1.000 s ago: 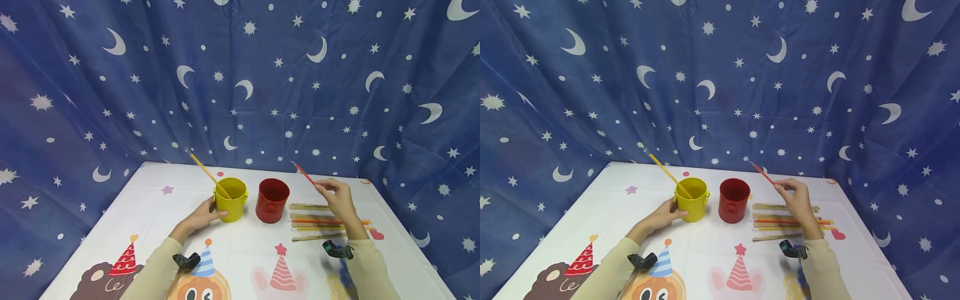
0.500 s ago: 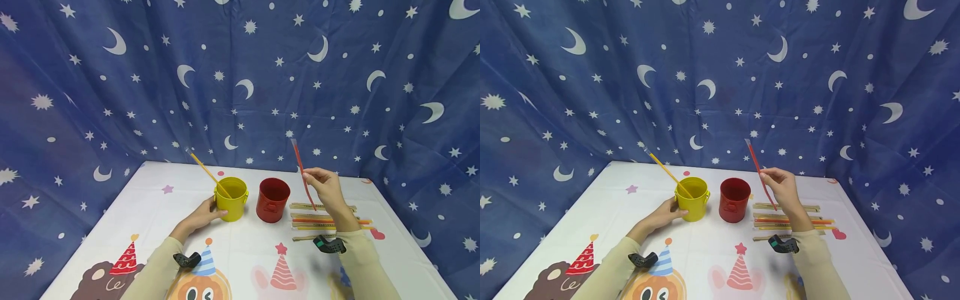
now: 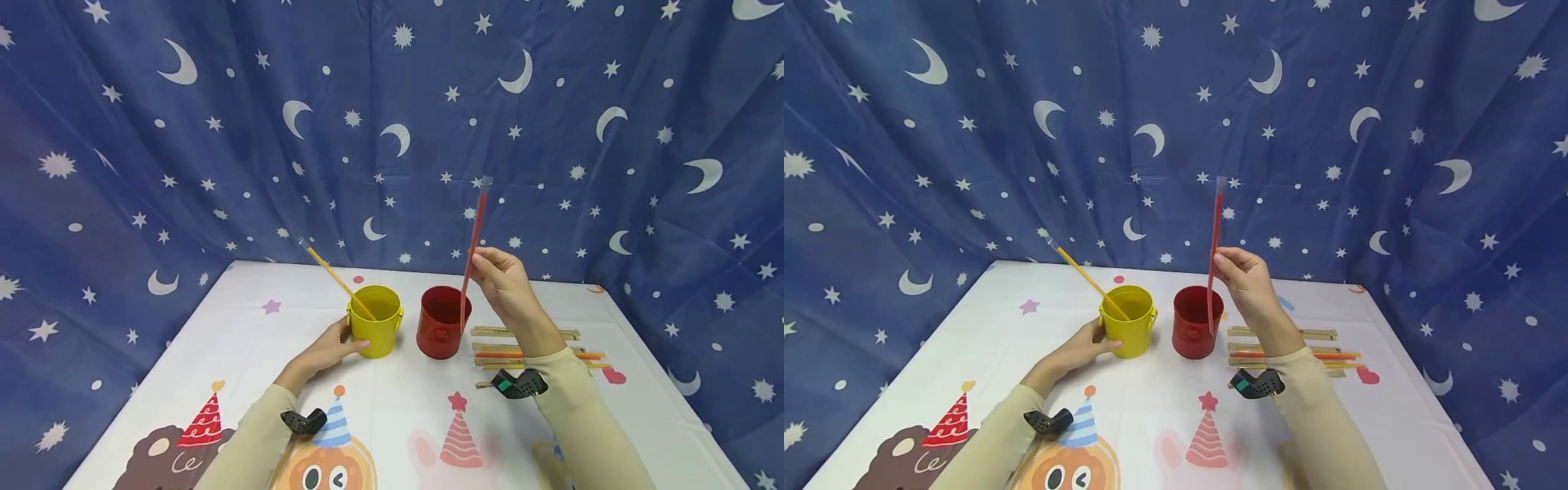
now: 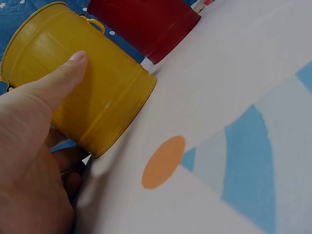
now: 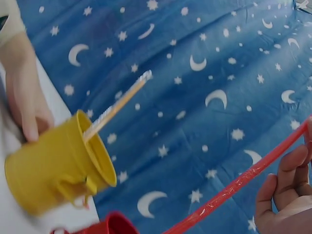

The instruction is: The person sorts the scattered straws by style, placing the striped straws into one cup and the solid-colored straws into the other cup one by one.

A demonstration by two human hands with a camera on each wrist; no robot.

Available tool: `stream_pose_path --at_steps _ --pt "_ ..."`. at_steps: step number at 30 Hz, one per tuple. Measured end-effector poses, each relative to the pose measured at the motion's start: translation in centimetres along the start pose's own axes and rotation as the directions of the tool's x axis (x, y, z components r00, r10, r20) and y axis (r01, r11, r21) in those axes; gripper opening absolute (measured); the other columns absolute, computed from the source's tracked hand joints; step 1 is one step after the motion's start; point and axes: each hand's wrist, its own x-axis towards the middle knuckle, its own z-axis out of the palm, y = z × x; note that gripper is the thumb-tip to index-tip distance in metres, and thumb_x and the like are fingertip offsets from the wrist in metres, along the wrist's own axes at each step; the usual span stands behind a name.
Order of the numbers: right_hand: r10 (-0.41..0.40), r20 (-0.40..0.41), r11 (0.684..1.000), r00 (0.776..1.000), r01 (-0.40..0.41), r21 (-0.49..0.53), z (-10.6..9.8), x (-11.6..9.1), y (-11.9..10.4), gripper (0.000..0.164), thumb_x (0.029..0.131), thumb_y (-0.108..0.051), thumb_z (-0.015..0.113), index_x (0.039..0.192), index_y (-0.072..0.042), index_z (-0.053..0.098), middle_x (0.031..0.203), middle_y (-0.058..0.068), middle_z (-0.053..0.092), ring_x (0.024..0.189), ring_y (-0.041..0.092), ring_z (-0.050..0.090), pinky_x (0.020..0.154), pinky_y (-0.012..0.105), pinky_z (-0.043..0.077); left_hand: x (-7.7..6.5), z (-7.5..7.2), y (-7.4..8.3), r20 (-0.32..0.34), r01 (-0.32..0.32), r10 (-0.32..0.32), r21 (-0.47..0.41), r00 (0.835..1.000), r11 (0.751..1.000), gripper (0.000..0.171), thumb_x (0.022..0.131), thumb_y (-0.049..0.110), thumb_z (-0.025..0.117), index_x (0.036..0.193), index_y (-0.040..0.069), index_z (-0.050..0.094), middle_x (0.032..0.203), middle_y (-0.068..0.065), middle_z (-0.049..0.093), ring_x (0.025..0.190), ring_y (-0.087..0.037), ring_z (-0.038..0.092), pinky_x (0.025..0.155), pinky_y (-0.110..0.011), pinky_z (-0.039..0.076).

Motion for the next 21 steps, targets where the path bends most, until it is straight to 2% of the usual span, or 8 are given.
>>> stream_pose_path --at_steps 6,13,21 --pt "0.058 0.006 0.995 0.998 -0.058 0.076 1.9 1.3 -0.1 0.033 0.104 -0.004 0.052 0.096 -0.021 0.078 0.087 -0.007 0.071 0.079 0.008 0.062 0.081 0.021 0.053 0.1 0.1 0.1 -0.006 0.007 -0.007 -0.002 1.0 1.0 0.095 0.092 0.04 0.073 0.162 0.005 0.019 0.169 -0.018 0.02 0.157 -0.036 0.019 0.13 -0.052 0.017" --pt "0.165 0.003 0.985 0.986 -0.165 0.044 4.1 3.2 0.0 0.035 0.106 -0.007 0.048 0.095 -0.024 0.076 0.084 -0.008 0.07 0.078 0.009 0.061 0.086 0.023 0.052 0.1 0.2 -0.1 -0.009 -0.008 0.009 0.009 1.0 1.0 0.091 0.093 0.037 0.072 0.161 0.004 0.021 0.168 -0.019 0.022 0.157 -0.037 0.021 0.129 -0.053 0.018" --pt "0.166 0.019 0.979 0.986 -0.167 0.114 6.5 4.9 -0.6 0.033 0.106 -0.007 0.048 0.095 -0.021 0.075 0.084 -0.007 0.069 0.076 0.01 0.06 0.084 0.023 0.053 0.1 0.2 0.1 -0.01 -0.009 0.009 0.013 1.0 1.0 0.093 0.093 0.038 0.072 0.161 0.003 0.02 0.168 -0.019 0.022 0.156 -0.037 0.022 0.129 -0.052 0.018"
